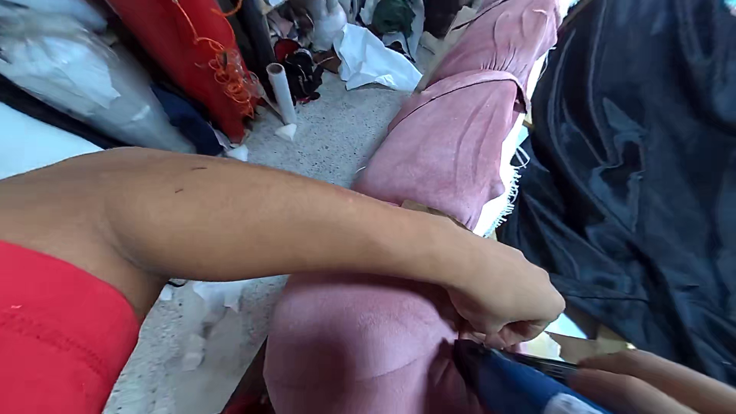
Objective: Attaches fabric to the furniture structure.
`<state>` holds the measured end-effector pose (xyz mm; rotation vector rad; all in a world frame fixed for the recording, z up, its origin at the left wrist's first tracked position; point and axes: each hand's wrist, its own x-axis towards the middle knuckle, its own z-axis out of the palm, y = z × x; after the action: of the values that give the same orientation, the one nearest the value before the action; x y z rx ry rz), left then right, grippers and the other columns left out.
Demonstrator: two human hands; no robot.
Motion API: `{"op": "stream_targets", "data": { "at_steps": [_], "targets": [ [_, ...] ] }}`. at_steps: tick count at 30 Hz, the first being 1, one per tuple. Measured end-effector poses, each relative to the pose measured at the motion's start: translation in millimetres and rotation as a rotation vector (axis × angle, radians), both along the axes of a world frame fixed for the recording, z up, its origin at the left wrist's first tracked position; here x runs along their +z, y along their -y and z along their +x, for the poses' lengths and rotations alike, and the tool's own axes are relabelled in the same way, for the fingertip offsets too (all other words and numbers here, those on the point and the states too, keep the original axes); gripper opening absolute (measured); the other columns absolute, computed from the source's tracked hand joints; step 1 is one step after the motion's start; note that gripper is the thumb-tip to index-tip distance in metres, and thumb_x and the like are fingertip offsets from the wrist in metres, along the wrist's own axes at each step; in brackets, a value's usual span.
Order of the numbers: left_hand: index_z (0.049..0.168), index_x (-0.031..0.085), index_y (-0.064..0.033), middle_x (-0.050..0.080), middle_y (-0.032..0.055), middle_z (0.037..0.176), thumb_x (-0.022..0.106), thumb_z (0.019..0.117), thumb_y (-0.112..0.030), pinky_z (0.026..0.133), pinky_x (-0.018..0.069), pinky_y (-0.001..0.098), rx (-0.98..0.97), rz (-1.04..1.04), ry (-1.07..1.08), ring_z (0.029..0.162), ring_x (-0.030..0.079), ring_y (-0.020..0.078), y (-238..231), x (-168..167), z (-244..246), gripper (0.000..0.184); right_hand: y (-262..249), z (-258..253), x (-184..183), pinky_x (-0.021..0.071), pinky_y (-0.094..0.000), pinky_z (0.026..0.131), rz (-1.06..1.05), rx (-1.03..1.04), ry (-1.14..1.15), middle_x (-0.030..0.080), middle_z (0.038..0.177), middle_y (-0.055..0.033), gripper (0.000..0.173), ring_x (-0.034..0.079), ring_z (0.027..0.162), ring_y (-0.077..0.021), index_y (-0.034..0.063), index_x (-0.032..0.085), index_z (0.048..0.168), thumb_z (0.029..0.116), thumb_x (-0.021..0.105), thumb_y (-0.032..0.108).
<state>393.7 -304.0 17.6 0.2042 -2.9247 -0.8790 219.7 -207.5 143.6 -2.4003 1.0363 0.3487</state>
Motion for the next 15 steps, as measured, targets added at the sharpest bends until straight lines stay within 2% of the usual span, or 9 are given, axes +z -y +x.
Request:
{"op": "stream_targets", "data": {
  "at_steps": [3, 5, 7, 10, 13, 15],
  "targets": [
    [0.095, 0.072, -0.0141, 0.068, -0.0017, 0.096, 0.077, 0.0876, -0.018, 0.069, 0.0527, 0.0379, 0.000, 0.017, -0.012, 0.085, 0.065, 0.0136, 2.5, -5.5, -0.3, 0.010, 4.4, 16.9, -13.6, 0.0535, -0.0542, 0.057, -0.013, 0.004, -0.125, 0.070, 0.103, -0.0226, 0.027, 0.071, 0.080, -0.0385, -0.0005, 0.067, 0.112, 0.0947, 0.064, 0.021],
    [0.100, 0.071, -0.0118, 0.068, 0.0019, 0.101, 0.076, 0.0897, -0.017, 0.071, 0.0536, 0.0412, 0.002, -0.019, 0.023, 0.089, 0.066, 0.0180, 2.6, -1.8, 0.8, 0.012, 8.0, 22.1, -10.5, 0.0542, -0.0567, 0.059, 0.012, -0.024, -0.210, 0.070, 0.107, -0.0215, 0.029, 0.071, 0.084, -0.0390, 0.0009, 0.068, 0.114, 0.0939, 0.064, 0.022],
    [0.100, 0.070, -0.0099, 0.067, 0.0041, 0.104, 0.077, 0.0867, -0.011, 0.071, 0.0533, 0.0424, -0.018, -0.045, 0.021, 0.091, 0.066, 0.0201, 3.4, -0.4, 1.9, 0.015, 12.5, 21.9, -8.9, 0.0549, -0.0588, 0.062, 0.030, -0.047, -0.242, 0.070, 0.110, -0.0215, 0.030, 0.072, 0.087, -0.0398, 0.0015, 0.069, 0.115, 0.0928, 0.066, 0.021],
    [0.102, 0.069, -0.0104, 0.066, 0.0033, 0.101, 0.077, 0.0844, -0.007, 0.070, 0.0526, 0.0403, -0.034, -0.049, 0.010, 0.090, 0.065, 0.0190, 5.8, -1.0, 2.4, 0.019, 12.7, 21.5, -10.5, 0.0537, -0.0581, 0.058, 0.018, -0.090, -0.240, 0.069, 0.105, -0.0224, 0.025, 0.071, 0.083, -0.0401, 0.0001, 0.069, 0.105, 0.0897, 0.069, 0.020],
    [0.107, 0.071, -0.0079, 0.068, 0.0058, 0.105, 0.077, 0.0854, -0.009, 0.076, 0.0533, 0.0438, -0.055, -0.041, -0.020, 0.094, 0.066, 0.0221, 8.8, -4.2, 0.7, 0.023, 6.7, 24.9, -12.5, 0.0534, -0.0581, 0.057, -0.028, -0.118, -0.252, 0.068, 0.110, -0.0231, 0.026, 0.070, 0.084, -0.0407, 0.0011, 0.070, 0.105, 0.0885, 0.070, 0.021],
    [0.103, 0.071, -0.0083, 0.068, 0.0055, 0.107, 0.078, 0.0853, -0.014, 0.074, 0.0537, 0.0443, -0.069, -0.045, -0.048, 0.092, 0.066, 0.0216, 10.5, -10.5, -2.1, 0.020, 2.1, 22.6, -14.8, 0.0547, -0.0558, 0.058, -0.060, -0.127, -0.244, 0.069, 0.111, -0.0182, 0.025, 0.071, 0.086, -0.0363, 0.0045, 0.070, 0.102, 0.0869, 0.071, 0.025]
  ]
}}
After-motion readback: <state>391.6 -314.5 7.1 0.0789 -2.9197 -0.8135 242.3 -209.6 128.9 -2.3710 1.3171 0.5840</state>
